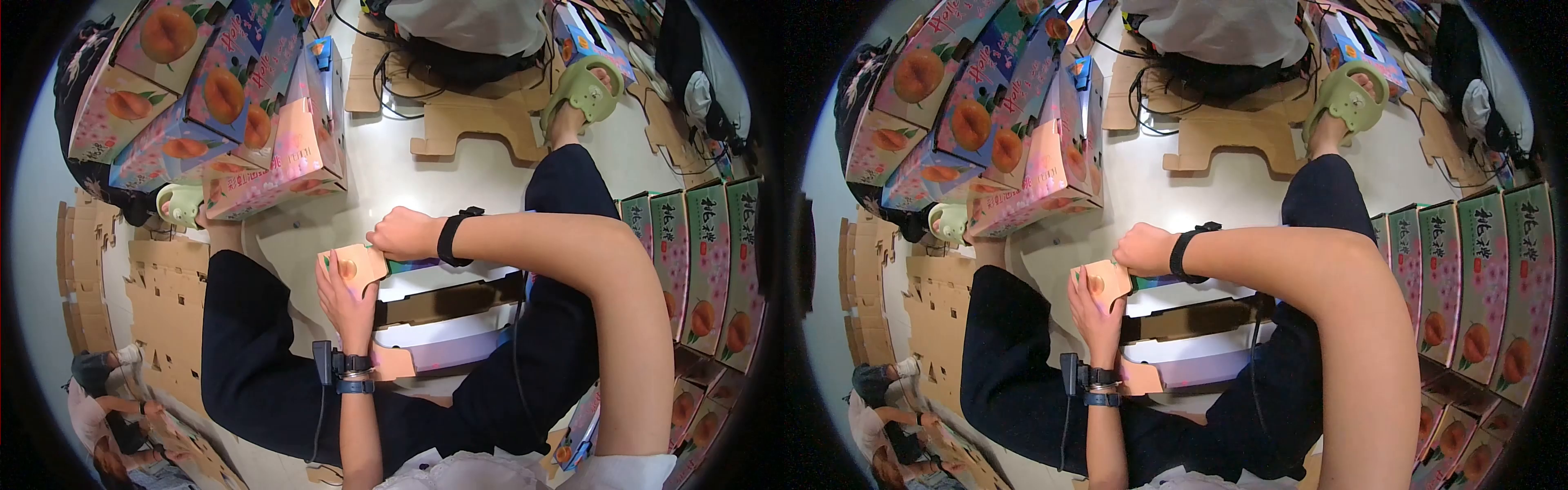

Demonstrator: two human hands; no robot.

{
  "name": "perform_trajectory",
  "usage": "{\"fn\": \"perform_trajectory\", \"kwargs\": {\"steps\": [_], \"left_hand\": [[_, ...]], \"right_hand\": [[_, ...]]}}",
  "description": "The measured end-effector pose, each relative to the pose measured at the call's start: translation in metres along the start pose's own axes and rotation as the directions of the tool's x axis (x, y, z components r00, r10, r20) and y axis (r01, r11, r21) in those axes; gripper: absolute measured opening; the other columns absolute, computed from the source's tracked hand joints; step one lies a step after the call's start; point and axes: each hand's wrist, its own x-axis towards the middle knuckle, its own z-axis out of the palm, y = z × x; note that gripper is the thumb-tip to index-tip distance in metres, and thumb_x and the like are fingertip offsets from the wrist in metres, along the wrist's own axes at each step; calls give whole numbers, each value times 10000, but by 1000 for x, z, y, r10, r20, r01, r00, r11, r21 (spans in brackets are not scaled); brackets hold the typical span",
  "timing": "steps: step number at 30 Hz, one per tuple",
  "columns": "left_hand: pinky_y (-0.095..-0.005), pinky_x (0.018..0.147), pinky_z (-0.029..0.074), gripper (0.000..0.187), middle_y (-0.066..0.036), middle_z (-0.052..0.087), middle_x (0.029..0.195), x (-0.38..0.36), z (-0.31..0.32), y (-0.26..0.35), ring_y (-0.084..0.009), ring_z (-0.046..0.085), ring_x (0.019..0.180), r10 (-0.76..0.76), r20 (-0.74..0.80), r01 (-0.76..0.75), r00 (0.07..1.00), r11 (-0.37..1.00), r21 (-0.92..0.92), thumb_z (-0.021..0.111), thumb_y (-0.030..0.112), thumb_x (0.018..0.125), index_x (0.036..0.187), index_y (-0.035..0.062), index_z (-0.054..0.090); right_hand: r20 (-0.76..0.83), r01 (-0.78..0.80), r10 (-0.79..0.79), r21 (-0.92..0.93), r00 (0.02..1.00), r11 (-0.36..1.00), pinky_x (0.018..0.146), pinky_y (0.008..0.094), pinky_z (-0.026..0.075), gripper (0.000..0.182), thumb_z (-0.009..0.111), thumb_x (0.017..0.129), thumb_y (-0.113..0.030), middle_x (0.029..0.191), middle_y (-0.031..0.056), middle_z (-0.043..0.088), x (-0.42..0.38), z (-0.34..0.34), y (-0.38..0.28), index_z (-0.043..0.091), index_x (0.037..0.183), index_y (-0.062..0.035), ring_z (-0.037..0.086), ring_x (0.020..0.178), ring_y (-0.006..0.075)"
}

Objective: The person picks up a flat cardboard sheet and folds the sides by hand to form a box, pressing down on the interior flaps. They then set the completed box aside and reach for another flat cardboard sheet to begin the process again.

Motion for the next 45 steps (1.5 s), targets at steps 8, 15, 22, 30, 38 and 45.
{"fn": "perform_trajectory", "kwargs": {"steps": [8, 15, 22, 30, 38, 45], "left_hand": [[-454, 989, 314, 827, -186, 309, 1369, 1, 1, 1, -378, 348, 1228, -3, -22, 2, 1000, 1000, -25, 728, 169, 643, 1364, 136, 323], [-469, 980, 310, 836, -180, 303, 1377, 0, 2, 0, -383, 354, 1221, -12, -34, 11, 999, 999, -51, 741, 179, 635, 1362, 142, 328], [-469, 978, 311, 849, -189, 311, 1368, 1, 3, -1, -381, 355, 1222, -11, -36, 8, 999, 998, -59, 767, 193, 623, 1355, 142, 340], [-436, 999, 315, 821, -191, 340, 1351, 1, 5, -4, -363, 356, 1234, 1, -73, -8, 997, 995, -95, 750, 149, 624, 1343, 125, 356], [-452, 992, 315, 807, -181, 338, 1350, -1, 0, 5, -363, 358, 1229, -48, -38, 46, 998, 998, -52, 739, 155, 636, 1340, 122, 344], [-460, 977, 336, 832, -171, 359, 1319, 3, 2, 5, -354, 384, 1204, -70, -44, 69, 997, 998, -8, 739, 176, 603, 1333, 116, 344]], "right_hand": [[37, 121, -124, 60, 992, 991, 632, 389, 510, 109, 582, 698, -113, 693, 148, 631, 9, 1, 8, 630, 689, -15, 630, 671, 319], [25, 205, -205, -25, 979, 978, 627, 365, 516, 100, 567, 711, -94, 685, 136, 631, 6, 6, 3, 629, 682, -22, 637, 682, 305], [-7, 193, -193, 0, 981, 981, 617, 367, 516, 117, 557, 720, -105, 685, 132, 628, 5, 6, 1, 614, 689, -9, 637, 676, 300], [-25, 145, -143, 69, 989, 987, 573, 391, 500, 136, 532, 755, -88, 613, 151, 593, -1, -6, 0, 514, 817, 32, 624, 629, 323], [-19, 77, -77, 26, 997, 997, 558, 399, 498, 119, 513, 783, -114, 603, 139, 591, 5, -6, -2, 502, 812, 1, 623, 618, 330], [50, 19, -20, 9, 999, 1000, 566, 405, 496, 192, 538, 750, -125, 606, 127, 593, 5, 0, -3, 514, 880, 14, 625, 618, 317]]}}
